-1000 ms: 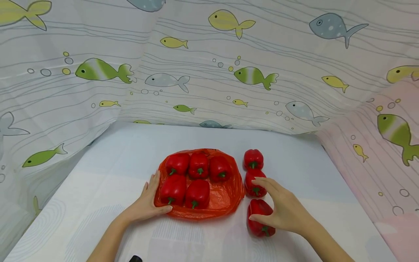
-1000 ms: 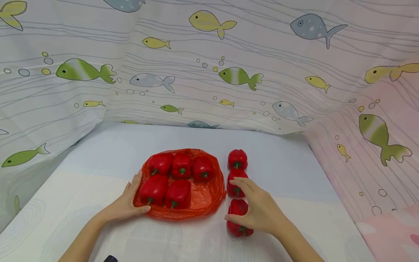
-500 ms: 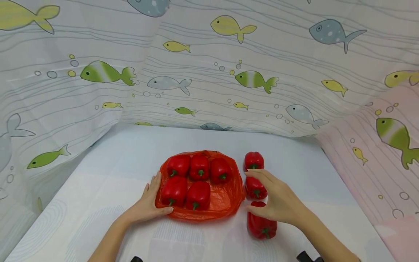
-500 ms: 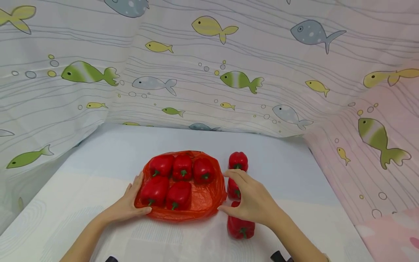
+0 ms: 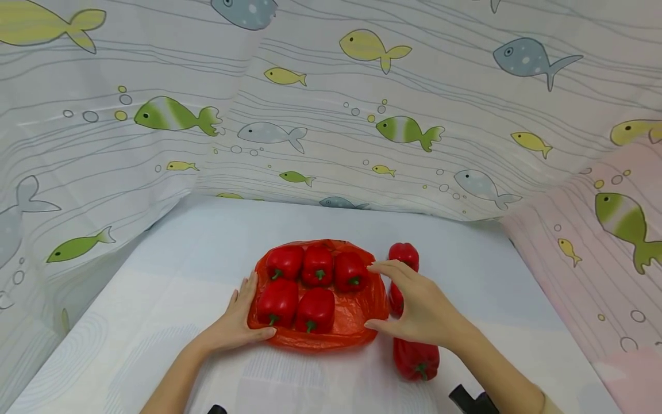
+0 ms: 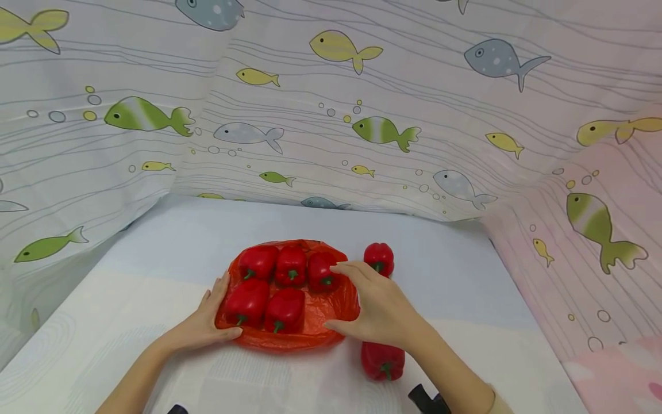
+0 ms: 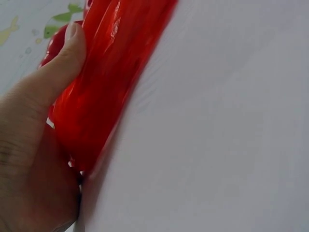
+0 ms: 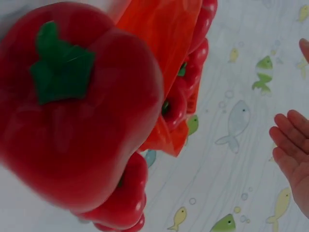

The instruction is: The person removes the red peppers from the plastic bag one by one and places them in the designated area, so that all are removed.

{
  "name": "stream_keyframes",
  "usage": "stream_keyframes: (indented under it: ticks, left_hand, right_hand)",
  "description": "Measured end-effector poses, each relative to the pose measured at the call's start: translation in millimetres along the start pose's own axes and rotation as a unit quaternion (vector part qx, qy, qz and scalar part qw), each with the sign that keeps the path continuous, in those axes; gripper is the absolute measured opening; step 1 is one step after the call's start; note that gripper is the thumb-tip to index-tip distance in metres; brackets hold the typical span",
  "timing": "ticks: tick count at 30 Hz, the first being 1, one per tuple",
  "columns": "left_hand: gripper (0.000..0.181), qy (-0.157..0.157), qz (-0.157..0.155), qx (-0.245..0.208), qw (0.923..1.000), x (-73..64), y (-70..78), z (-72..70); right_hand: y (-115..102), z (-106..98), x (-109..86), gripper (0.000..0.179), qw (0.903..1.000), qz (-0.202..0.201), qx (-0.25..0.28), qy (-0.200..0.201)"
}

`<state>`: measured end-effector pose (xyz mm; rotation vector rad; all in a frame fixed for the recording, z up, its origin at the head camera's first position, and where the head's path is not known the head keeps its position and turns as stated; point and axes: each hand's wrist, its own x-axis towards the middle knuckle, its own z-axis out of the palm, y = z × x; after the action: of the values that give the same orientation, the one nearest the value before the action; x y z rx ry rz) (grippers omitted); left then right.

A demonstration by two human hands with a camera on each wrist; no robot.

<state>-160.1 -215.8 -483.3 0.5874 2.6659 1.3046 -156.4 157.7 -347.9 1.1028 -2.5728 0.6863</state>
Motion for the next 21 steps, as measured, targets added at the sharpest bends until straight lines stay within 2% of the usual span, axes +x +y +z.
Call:
stream_keyframes:
  ticks: [6,13,21]
  left_hand:
    - [0.121,0.000,0.000,0.002,1.0000,-0.1,-0.4,0.3]
    - [0.122,-0.001,-0.001,-0.001,1.0000,-0.1,-0.7,0.6]
    - [0.121,0.001,-0.001,-0.002,1.0000,0.7,-3.2,2.4]
  right_hand:
    - [-7,5,14.3,0.079,0.9998,-0.016,0.013,-0.001]
    - [-16,12,27.8,0.078,0.9995,-0.006,0.021,-0.021]
    - [-22,22,41.9,0.076,0.9989,-0.018,0.031,-0.031]
